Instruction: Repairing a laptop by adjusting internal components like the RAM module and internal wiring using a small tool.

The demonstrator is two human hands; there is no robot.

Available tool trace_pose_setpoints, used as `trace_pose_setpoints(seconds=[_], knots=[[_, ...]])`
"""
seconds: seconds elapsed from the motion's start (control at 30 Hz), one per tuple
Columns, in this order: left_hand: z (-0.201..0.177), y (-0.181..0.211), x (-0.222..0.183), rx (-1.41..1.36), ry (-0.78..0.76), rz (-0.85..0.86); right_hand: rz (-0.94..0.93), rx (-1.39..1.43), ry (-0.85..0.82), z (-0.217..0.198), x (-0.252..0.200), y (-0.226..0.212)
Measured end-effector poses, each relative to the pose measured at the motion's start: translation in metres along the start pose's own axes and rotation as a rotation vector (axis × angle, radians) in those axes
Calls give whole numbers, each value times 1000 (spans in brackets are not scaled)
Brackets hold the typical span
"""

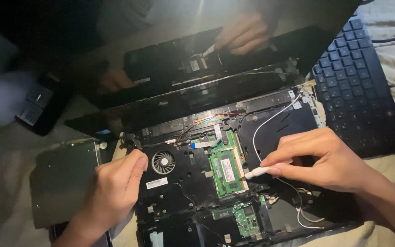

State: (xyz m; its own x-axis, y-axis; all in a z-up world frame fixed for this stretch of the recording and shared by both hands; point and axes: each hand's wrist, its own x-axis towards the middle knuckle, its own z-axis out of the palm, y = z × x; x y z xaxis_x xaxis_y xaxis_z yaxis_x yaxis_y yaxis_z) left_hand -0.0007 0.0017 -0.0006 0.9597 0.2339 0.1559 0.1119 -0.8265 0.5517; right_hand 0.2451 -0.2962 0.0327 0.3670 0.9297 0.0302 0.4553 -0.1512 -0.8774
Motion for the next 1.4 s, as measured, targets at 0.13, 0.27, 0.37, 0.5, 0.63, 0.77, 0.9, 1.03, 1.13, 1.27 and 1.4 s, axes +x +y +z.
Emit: trace_pose_setpoints(seconds=[0.13,0.27,0.37,0.5,0.63,0.77,0.9,1.03,1.13,1.27,1.4], knots=[[-2,2,-1,32,-1,-6,4,-1,-7,1,0,-1],[-2,0,-1,41,-5,2,-17,4,-18,-1,1,-1],[-1,0,-2,44,-4,8,-6,9,-11,1,-1,0],[-3,1,-1,19,-8,4,-7,19,-23,0,0,-1],[-4,2,-1,47,-21,7,18,6,-21,0,-1,1],[-3,1,-1,19,-13,22,18,6,-6,1,-1,-1],[-3,1,-2,11,-42,-13,36,-2,-11,1,-2,-1],[-1,1,-3,14,10,34,57,0,-19,1,-3,-4],[-3,2,-5,70,4,1,61,15,-14,1,-3,-5],[-4,0,-6,73,-28,-20,47,13,-15,3,-4,-2],[-4,2,-3,24,-28,3,33,11,-22,1,-2,-3]])
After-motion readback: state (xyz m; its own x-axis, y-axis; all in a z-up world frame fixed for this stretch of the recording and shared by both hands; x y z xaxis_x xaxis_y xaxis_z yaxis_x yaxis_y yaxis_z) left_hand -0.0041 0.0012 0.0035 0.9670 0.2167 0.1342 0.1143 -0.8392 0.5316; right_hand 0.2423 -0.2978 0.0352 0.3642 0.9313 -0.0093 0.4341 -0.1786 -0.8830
